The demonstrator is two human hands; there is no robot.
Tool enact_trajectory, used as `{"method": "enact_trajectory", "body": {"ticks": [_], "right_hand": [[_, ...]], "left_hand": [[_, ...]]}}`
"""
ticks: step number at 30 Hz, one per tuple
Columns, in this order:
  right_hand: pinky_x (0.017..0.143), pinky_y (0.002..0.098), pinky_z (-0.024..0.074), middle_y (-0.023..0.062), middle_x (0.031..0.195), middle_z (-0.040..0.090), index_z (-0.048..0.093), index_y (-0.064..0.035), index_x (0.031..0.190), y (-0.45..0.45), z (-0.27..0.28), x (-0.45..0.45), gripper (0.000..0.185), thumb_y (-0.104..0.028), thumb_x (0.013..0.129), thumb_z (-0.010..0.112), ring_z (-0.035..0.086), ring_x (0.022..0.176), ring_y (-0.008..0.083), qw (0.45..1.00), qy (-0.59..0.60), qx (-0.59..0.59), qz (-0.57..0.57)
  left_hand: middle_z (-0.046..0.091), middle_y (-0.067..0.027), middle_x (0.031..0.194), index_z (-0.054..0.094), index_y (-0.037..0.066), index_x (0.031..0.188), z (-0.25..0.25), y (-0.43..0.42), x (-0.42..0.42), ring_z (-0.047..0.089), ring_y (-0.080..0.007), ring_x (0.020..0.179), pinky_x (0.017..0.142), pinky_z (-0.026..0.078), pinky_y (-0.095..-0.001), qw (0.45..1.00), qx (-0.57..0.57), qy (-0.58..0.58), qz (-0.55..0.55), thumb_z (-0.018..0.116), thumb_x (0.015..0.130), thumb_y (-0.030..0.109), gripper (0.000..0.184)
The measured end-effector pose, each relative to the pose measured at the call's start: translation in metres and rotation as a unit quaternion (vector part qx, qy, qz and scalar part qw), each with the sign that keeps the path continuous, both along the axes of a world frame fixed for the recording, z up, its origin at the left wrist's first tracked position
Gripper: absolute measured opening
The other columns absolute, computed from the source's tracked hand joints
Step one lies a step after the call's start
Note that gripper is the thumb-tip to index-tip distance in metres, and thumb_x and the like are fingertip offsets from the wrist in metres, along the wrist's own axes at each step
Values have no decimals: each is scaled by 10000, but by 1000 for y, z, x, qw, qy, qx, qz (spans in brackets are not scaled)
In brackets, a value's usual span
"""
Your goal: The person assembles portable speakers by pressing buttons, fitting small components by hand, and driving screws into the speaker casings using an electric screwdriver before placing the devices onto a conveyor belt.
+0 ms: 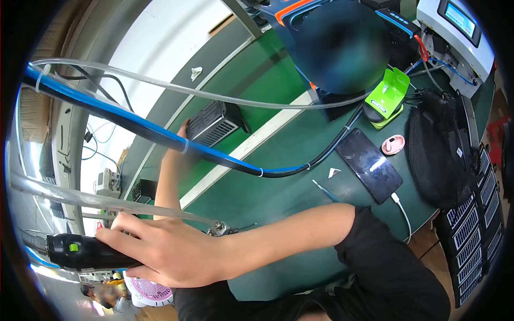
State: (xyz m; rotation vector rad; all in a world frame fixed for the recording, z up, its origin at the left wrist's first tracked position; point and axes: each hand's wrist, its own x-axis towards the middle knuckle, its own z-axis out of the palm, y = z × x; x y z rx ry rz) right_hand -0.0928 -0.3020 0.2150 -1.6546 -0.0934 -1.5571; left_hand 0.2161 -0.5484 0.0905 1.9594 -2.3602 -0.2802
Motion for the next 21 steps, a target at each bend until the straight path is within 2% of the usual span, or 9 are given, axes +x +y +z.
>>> {"method": "enact_trajectory", "body": {"ticks": [5, 6, 7, 11, 13, 15, 17, 19, 21], "right_hand": [[691, 439, 524, 167, 1178, 460, 346, -34, 1434, 0, 0, 1, 748, -163, 817, 749, 615, 896, 339, 1000, 4, -16, 8], [691, 439, 524, 167, 1178, 460, 346, -34, 1434, 0, -1, 1, 748, -163, 817, 749, 615, 896, 339, 1000, 6, -16, 10], [681, 437, 526, 167, 1174, 461, 346, -34, 1433, 0, -1, 1, 750, -168, 816, 751, 618, 895, 340, 1000, -1, -18, 4], [668, 432, 532, 166, 1165, 464, 345, -42, 1434, 1, -2, 4, 748, -194, 823, 750, 625, 872, 341, 999, -23, -24, -23], [666, 431, 533, 167, 1157, 473, 358, -21, 1423, 0, 0, -3, 732, -203, 828, 744, 627, 872, 337, 1000, -2, -26, -15], [664, 431, 534, 168, 1148, 481, 371, 0, 1412, 0, 1, -5, 719, -212, 833, 739, 629, 872, 334, 1000, 16, -21, -5], [682, 435, 531, 185, 1122, 500, 399, 63, 1375, -2, 1, -3, 688, -218, 840, 728, 626, 901, 332, 998, -9, -37, -50], [714, 432, 523, 195, 1105, 509, 407, 86, 1358, -3, 2, -7, 672, -209, 844, 723, 619, 928, 333, 998, 4, -35, -57], [825, 427, 483, 214, 1077, 523, 402, 111, 1348, -4, 4, -12, 648, -193, 861, 703, 591, 973, 350, 998, 21, -30, -51]], "left_hand": [[535, -239, 1333, 263, -27, 1485, -3, 27, -50, 534, -297, 1260, 1119, 374, -351, 995, -17, 96, 23, 950, 508, 153, 1208], [502, -242, 1368, 256, -21, 1488, -18, 24, -46, 514, -290, 1277, 1123, 364, -353, 988, -38, 147, -2, 950, 531, 145, 1194], [451, -232, 1417, 194, 7, 1510, -24, 27, -55, 484, -293, 1299, 1129, 354, -358, 978, -6, 209, 26, 943, 555, 141, 1221], [445, -198, 1410, 118, 65, 1520, -57, 22, -58, 467, -286, 1302, 1132, 352, -366, 977, -90, 191, -43, 924, 561, 98, 1253], [460, -187, 1390, 147, 65, 1509, -53, 28, -79, 473, -285, 1294, 1129, 355, -365, 938, -90, 327, -70, 900, 576, 75, 1198], [477, -189, 1359, 164, 49, 1490, -50, 32, -87, 488, -284, 1272, 1121, 362, -363, 937, -81, 337, -43, 894, 577, 91, 1170], [494, -190, 1324, 192, 29, 1473, -54, 29, -81, 501, -275, 1246, 1108, 372, -364, 957, -154, 238, -56, 909, 557, 126, 1167], [538, -176, 1256, 257, 6, 1451, -12, 61, -119, 559, -251, 1150, 1031, 439, -338, 934, -104, 342, -15, 926, 546, 158, 1135], [564, -163, 1221, 255, 1, 1460, 13, 79, -116, 584, -240, 1109, 1006, 461, -331, 954, -132, 269, -1, 934, 548, 168, 1149]]}}
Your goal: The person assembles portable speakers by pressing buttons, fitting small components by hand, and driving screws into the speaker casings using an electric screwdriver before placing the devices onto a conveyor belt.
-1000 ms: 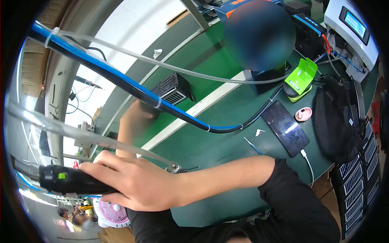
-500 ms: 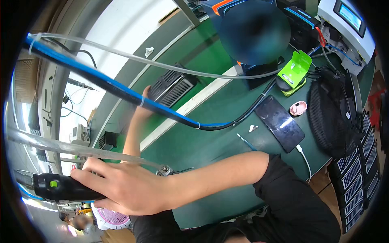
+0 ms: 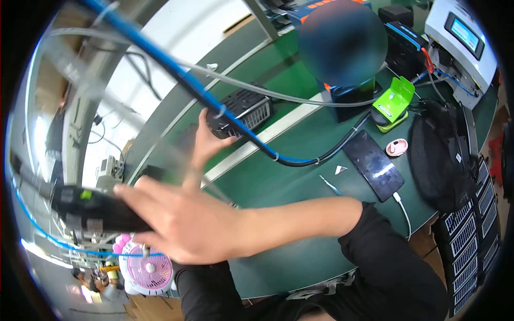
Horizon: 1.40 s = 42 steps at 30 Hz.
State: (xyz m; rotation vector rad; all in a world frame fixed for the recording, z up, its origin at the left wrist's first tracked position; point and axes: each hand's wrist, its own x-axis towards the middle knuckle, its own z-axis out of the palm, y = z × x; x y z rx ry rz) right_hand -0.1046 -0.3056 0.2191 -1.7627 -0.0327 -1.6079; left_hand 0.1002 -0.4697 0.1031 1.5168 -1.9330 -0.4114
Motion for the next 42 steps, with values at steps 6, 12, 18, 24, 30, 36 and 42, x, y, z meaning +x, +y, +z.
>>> {"method": "enact_trajectory", "body": {"ticks": [6, 12, 18, 24, 30, 36, 42], "right_hand": [[862, 394, 482, 204, 990, 579, 454, 67, 1297, -12, 12, -29, 519, -145, 875, 668, 603, 889, 368, 997, 76, -23, 15], [802, 385, 511, 217, 988, 671, 526, 44, 1227, 1, 29, -43, 411, -145, 874, 616, 655, 841, 334, 990, 66, 114, 41], [630, 247, 468, 53, 847, 616, 564, 23, 1095, -2, 55, -42, 381, -302, 924, 667, 574, 703, 107, 990, 93, 100, -35], [458, 205, 454, 30, 704, 587, 563, -41, 946, 14, 77, -22, 377, -399, 932, 681, 540, 505, 79, 988, 42, 132, 72], [453, 216, 458, 39, 688, 547, 516, -59, 953, 28, 75, -7, 371, -412, 956, 630, 533, 498, 100, 971, 30, 137, 192], [440, 210, 436, 21, 660, 540, 529, -87, 923, 14, 56, 4, 331, -410, 975, 582, 521, 488, 96, 928, 17, 160, 335], [441, 227, 454, 23, 638, 539, 531, -113, 880, -15, 25, 24, 356, -455, 957, 591, 539, 491, 109, 679, -58, 226, 696]], "left_hand": [[534, -153, 1290, 256, 5, 1457, 25, 135, 8, 518, -269, 1231, 1072, 411, -372, 990, 2, 28, 142, 945, 524, 181, 1173], [533, -216, 1329, 255, 28, 1476, -12, 297, 14, 534, -316, 1249, 1066, 425, -415, 983, -3, 81, 165, 937, 527, 230, 1186], [543, -212, 1319, 263, 32, 1468, -43, 391, -34, 548, -321, 1238, 1064, 425, -417, 956, 31, 178, 229, 913, 518, 189, 1162], [545, -203, 1324, 245, 44, 1486, -54, 411, -55, 522, -317, 1270, 1090, 392, -408, 957, 46, 228, 171, 924, 526, 166, 1182], [477, -185, 1395, 164, 84, 1538, -76, 408, -51, 449, -290, 1333, 1139, 330, -416, 955, 7, 273, 115, 970, 519, 250, 1310], [505, -203, 1368, 239, 93, 1510, -76, 408, -54, 486, -327, 1299, 1108, 366, -426, 952, -13, 276, 129, 958, 527, 246, 1228], [510, -166, 1365, 245, 79, 1515, -78, 408, -55, 484, -276, 1297, 1124, 346, -403, 947, -2, 292, 136, 963, 508, 235, 1246]]}}
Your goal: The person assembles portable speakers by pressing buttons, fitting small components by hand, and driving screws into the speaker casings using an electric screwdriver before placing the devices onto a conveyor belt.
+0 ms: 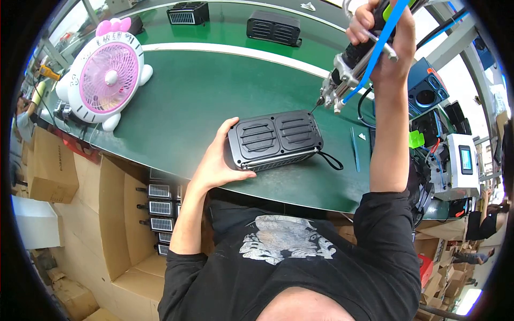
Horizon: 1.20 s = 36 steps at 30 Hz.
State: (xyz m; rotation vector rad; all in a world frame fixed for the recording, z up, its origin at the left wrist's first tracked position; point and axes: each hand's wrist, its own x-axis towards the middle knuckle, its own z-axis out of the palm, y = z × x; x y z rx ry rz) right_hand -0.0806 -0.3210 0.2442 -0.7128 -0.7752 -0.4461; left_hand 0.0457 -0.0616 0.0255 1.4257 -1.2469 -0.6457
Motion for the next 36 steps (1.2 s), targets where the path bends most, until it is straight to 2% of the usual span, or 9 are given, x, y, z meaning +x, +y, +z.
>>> {"method": "enact_trajectory", "body": {"ticks": [2, 4, 5, 6, 7, 12, 14, 21, 36], "right_hand": [[462, 232, 446, 28, 658, 542, 528, -99, 910, -3, -13, -6, 361, -453, 957, 584, 536, 518, 111, 982, 18, -82, -169], [506, 241, 434, 26, 692, 546, 531, -74, 948, 18, -17, -25, 350, -422, 965, 566, 528, 558, 110, 901, 167, -97, -389], [529, 245, 428, 24, 709, 549, 532, -62, 967, 20, -19, -27, 345, -406, 969, 557, 524, 579, 110, 880, 204, -87, -420], [631, 275, 417, 37, 776, 547, 549, -27, 1007, -7, -26, -36, 348, -372, 977, 525, 497, 657, 111, 903, 149, -200, -350], [576, 280, 379, 42, 721, 503, 516, -47, 956, -4, -25, -35, 378, -424, 982, 500, 443, 584, 113, 858, 189, -200, -435], [589, 302, 446, 72, 729, 542, 517, -46, 960, 12, -18, -35, 346, -389, 968, 565, 525, 621, 148, 824, 214, -191, -488], [609, 296, 437, 67, 753, 524, 498, -41, 983, 22, -7, -34, 394, -427, 947, 565, 505, 638, 143, 778, 189, -216, -558], [621, 292, 432, 59, 758, 509, 489, -39, 989, 28, 70, -81, 420, -446, 924, 573, 495, 640, 141, 894, 108, -232, -367], [647, 279, 421, 42, 767, 472, 464, -32, 1005, 47, 27, -90, 492, -480, 853, 602, 471, 644, 142, 903, 126, -202, -358]], "left_hand": [[512, -164, 1365, 246, 81, 1515, -3, -1, 1, 485, -276, 1297, 1123, 347, -403, 1000, -5, -2, 2, 961, 507, 231, 1245], [519, -160, 1359, 249, 85, 1515, -7, 0, 2, 488, -279, 1295, 1121, 349, -402, 1000, -11, -23, 5, 958, 506, 224, 1241], [526, -157, 1354, 251, 95, 1516, -4, 1, 1, 492, -281, 1292, 1120, 349, -400, 1000, -10, -26, 9, 956, 512, 223, 1233], [526, -157, 1354, 251, 95, 1516, -6, 1, 0, 492, -281, 1292, 1120, 349, -400, 1000, -6, -23, 9, 956, 512, 223, 1233], [527, -158, 1352, 252, 98, 1516, -6, 0, 0, 493, -282, 1291, 1121, 349, -401, 1000, -12, -12, 5, 954, 517, 221, 1226], [526, -171, 1355, 256, 100, 1512, -1, -1, -1, 490, -292, 1297, 1122, 348, -410, 1000, -14, -19, 7, 956, 517, 243, 1225], [522, -173, 1359, 256, 100, 1511, 0, -2, -1, 488, -293, 1299, 1122, 348, -409, 999, -18, -26, 10, 956, 516, 253, 1226], [527, -194, 1339, 297, 93, 1486, 0, -1, -1, 509, -306, 1279, 1103, 380, -405, 999, -28, 12, 11, 949, 537, 227, 1159], [535, -183, 1322, 303, 94, 1484, 1, -1, -3, 508, -289, 1267, 1101, 372, -391, 999, -39, 9, 14, 948, 531, 211, 1157]]}}
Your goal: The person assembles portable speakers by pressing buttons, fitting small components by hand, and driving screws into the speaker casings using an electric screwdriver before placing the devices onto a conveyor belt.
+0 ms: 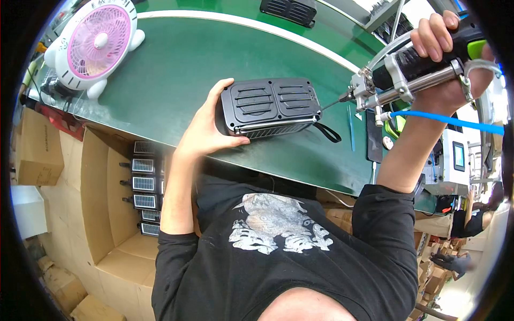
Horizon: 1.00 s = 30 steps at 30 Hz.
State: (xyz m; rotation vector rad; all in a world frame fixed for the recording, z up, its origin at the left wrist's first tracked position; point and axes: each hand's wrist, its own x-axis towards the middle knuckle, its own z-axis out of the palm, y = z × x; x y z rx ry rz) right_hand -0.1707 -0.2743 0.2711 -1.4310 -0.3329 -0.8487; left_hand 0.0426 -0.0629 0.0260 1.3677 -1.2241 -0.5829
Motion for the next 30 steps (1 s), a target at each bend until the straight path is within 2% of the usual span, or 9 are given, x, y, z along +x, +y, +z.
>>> {"method": "enact_trajectory", "body": {"ticks": [8, 12, 14, 17, 20, 24, 27, 29, 30], "right_hand": [[632, 278, 414, 45, 763, 477, 454, -26, 989, 0, -11, 2, 525, -505, 842, 613, 472, 633, 141, 999, 2, 34, 1], [626, 280, 402, 37, 756, 479, 470, -24, 981, -6, -37, 3, 533, -525, 863, 611, 467, 631, 135, 999, 37, 3, 21], [624, 280, 399, 35, 756, 481, 477, -24, 982, -10, -50, 1, 531, -527, 874, 607, 467, 633, 134, 998, 50, 2, 24], [622, 281, 395, 32, 756, 485, 489, -24, 984, -17, -53, -4, 528, -532, 890, 600, 466, 635, 134, 998, 57, 10, 34], [630, 293, 385, 34, 764, 472, 495, -23, 986, -4, -50, -1, 519, -530, 912, 581, 450, 639, 143, 998, 63, 15, -16], [642, 295, 379, 42, 782, 457, 479, -30, 1010, -2, -17, 0, 451, -454, 901, 588, 441, 648, 145, 999, 41, -1, -12], [647, 299, 384, 50, 782, 462, 481, -25, 1007, -23, 29, -9, 454, -450, 888, 584, 448, 652, 153, 999, 27, -5, 39], [650, 302, 388, 55, 782, 465, 482, -21, 1006, -35, 47, -7, 455, -447, 879, 582, 452, 655, 158, 998, 27, 1, 59], [651, 303, 389, 58, 783, 466, 483, -19, 1005, -42, 49, -3, 456, -445, 875, 581, 455, 656, 160, 998, 28, 3, 62]], "left_hand": [[526, -182, 1333, 323, 93, 1480, -5, 0, 3, 501, -286, 1272, 1104, 365, -388, 1000, -13, 17, -5, 948, 524, 235, 1151], [510, -159, 1358, 278, 98, 1508, -6, 0, 5, 485, -275, 1288, 1120, 346, -401, 1000, 0, 15, -9, 960, 514, 244, 1214], [520, -174, 1339, 326, 89, 1481, -5, 0, 3, 495, -283, 1274, 1106, 364, -389, 1000, -22, 15, -15, 946, 526, 231, 1147], [514, -175, 1347, 322, 95, 1484, -4, 1, 3, 494, -297, 1276, 1108, 363, -392, 1000, -12, 6, -8, 947, 523, 239, 1155], [508, -180, 1353, 319, 95, 1484, -2, -1, 3, 489, -305, 1287, 1111, 359, -394, 1000, -14, -7, -7, 949, 526, 257, 1157], [505, -191, 1363, 309, 89, 1481, 0, -5, -3, 496, -318, 1288, 1100, 377, -389, 999, -22, -16, -26, 939, 562, 232, 1123], [489, -173, 1382, 277, 98, 1505, 5, -12, -10, 477, -277, 1311, 1127, 350, -381, 999, 8, -39, -27, 941, 560, 184, 1158], [495, -213, 1370, 308, 85, 1476, 5, -17, -16, 510, -335, 1281, 1089, 399, -394, 998, -8, -56, -20, 932, 583, 242, 1100], [495, -213, 1370, 308, 85, 1476, 5, -20, -19, 510, -335, 1281, 1089, 399, -394, 998, -11, -57, -21, 932, 583, 242, 1100]]}}
